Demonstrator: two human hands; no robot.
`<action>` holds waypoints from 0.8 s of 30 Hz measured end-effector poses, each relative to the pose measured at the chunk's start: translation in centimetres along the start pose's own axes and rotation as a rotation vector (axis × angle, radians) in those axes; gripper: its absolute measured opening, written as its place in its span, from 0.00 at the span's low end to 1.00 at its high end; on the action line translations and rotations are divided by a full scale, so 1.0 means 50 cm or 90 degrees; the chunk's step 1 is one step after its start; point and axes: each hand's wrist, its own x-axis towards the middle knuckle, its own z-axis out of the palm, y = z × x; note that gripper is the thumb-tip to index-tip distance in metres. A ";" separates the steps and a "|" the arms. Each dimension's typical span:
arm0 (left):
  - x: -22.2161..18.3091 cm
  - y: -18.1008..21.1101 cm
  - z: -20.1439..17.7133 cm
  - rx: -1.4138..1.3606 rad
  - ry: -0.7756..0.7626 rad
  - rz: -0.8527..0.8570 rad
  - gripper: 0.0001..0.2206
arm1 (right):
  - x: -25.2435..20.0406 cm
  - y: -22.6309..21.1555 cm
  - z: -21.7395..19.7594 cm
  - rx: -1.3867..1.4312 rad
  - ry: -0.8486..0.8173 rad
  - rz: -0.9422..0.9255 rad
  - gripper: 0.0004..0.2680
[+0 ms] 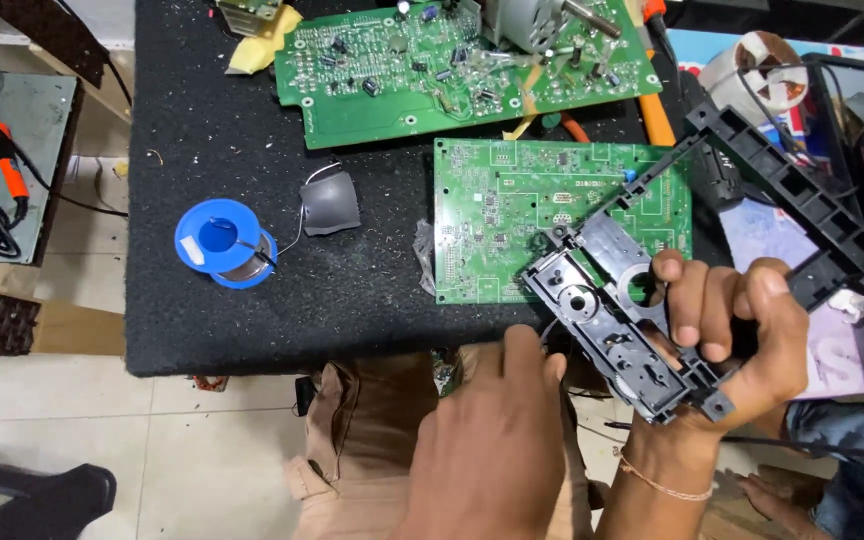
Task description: Disassembling a plastic electronic housing using a utility knife to extract internal components.
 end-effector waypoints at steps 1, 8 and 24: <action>0.001 0.006 0.002 0.018 0.007 -0.001 0.11 | 0.001 0.000 -0.001 -0.019 -0.005 -0.005 0.12; 0.023 -0.009 0.105 0.255 0.431 0.090 0.14 | 0.007 -0.007 -0.004 -0.046 0.025 0.020 0.10; 0.024 0.015 0.063 0.584 0.684 0.117 0.06 | 0.024 -0.027 -0.008 -0.083 0.020 0.086 0.09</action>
